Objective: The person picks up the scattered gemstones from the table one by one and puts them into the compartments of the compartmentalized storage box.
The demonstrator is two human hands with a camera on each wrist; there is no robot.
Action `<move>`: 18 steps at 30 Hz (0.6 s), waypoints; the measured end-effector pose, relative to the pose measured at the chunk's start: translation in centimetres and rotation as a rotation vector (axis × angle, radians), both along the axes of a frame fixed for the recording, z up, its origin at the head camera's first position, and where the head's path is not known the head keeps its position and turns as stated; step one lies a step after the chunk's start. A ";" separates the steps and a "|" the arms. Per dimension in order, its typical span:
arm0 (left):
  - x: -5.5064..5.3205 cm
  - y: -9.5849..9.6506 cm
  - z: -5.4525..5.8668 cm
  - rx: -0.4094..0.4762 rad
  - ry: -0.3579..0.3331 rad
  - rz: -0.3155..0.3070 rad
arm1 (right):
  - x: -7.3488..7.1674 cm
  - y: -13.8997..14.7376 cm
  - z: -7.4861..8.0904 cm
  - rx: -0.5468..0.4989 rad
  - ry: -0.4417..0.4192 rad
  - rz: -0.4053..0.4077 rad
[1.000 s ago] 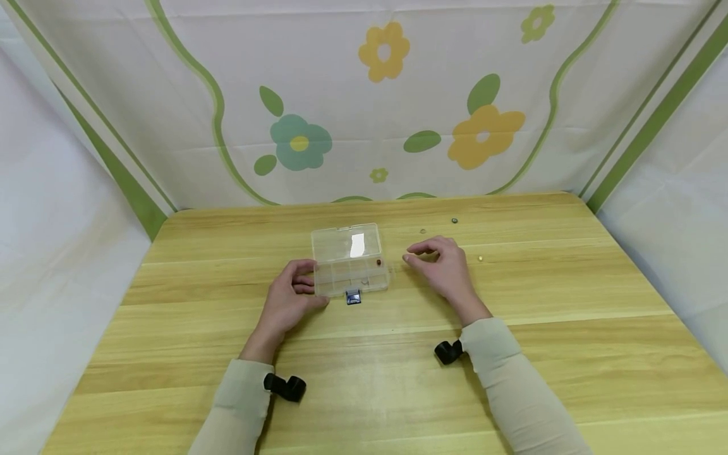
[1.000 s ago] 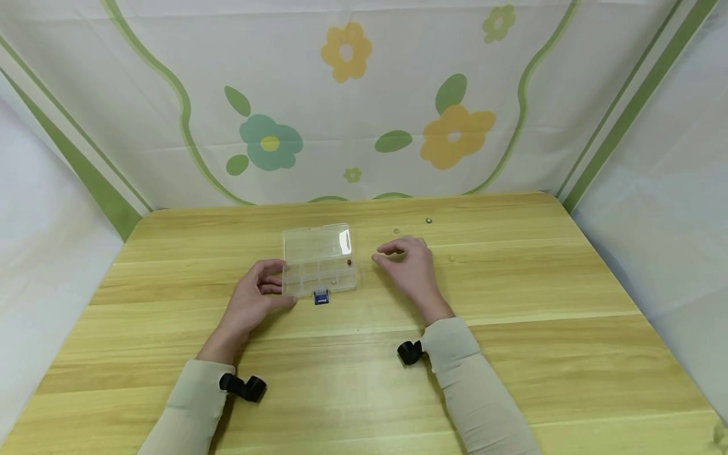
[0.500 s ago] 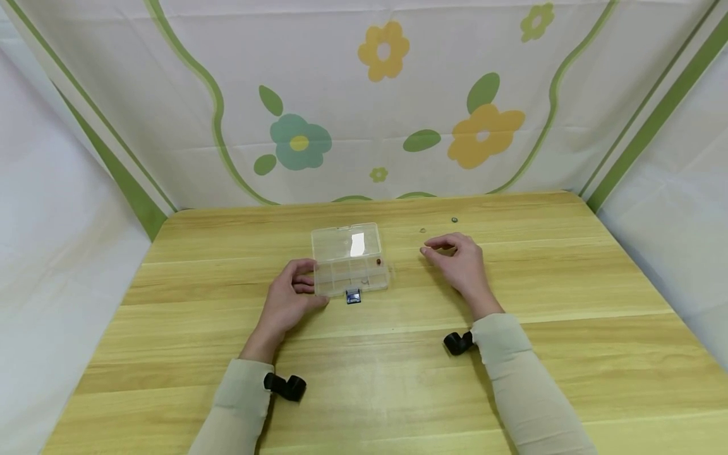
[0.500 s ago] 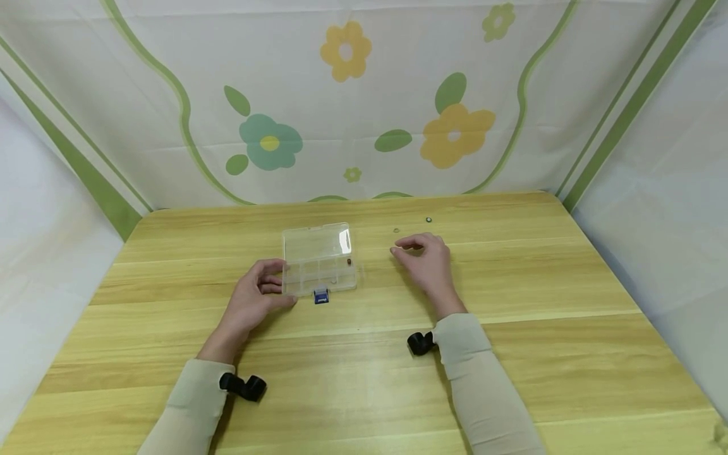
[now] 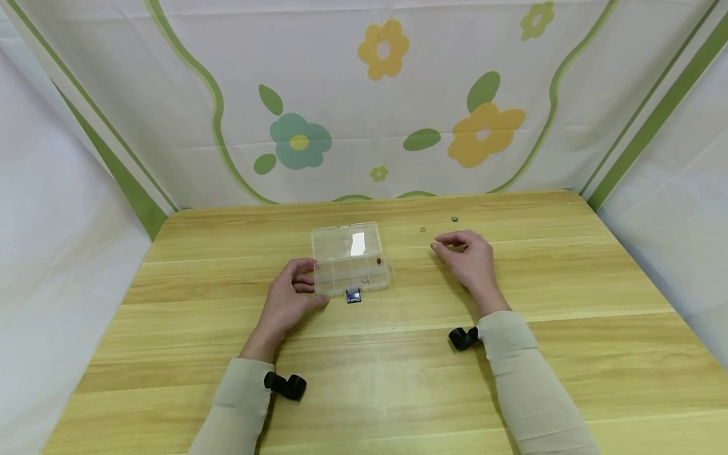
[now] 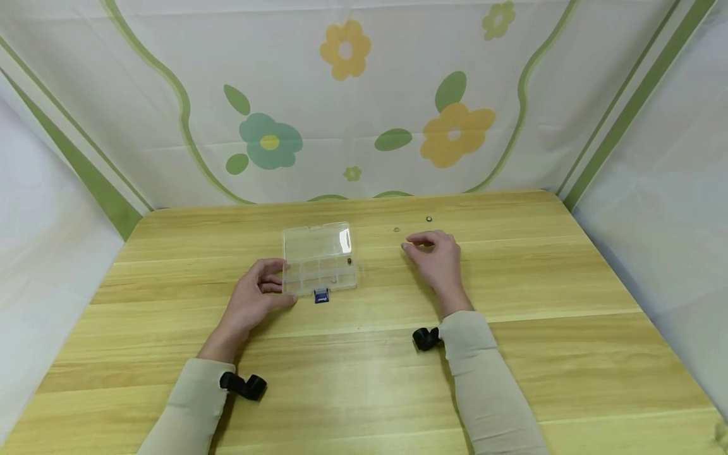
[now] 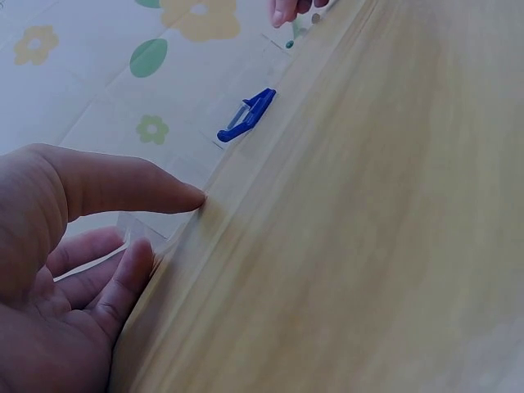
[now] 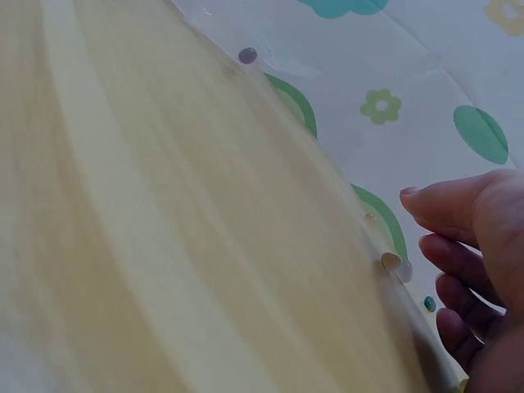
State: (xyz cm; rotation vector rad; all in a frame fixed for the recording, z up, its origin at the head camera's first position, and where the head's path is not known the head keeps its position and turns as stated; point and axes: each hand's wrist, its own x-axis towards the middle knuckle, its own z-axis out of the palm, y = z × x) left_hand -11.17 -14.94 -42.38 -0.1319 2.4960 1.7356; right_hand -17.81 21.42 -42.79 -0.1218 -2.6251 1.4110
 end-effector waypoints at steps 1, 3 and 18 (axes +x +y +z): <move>0.0 0.0 0.0 -0.001 0.000 0.000 | 0.0 0.1 0.0 0.002 0.003 -0.002; 0.0 0.0 0.0 -0.002 0.001 0.000 | -0.1 0.3 -0.1 0.007 0.008 -0.007; 0.1 0.1 0.2 0.010 -0.005 0.002 | -0.3 0.8 -0.2 0.068 0.029 -0.043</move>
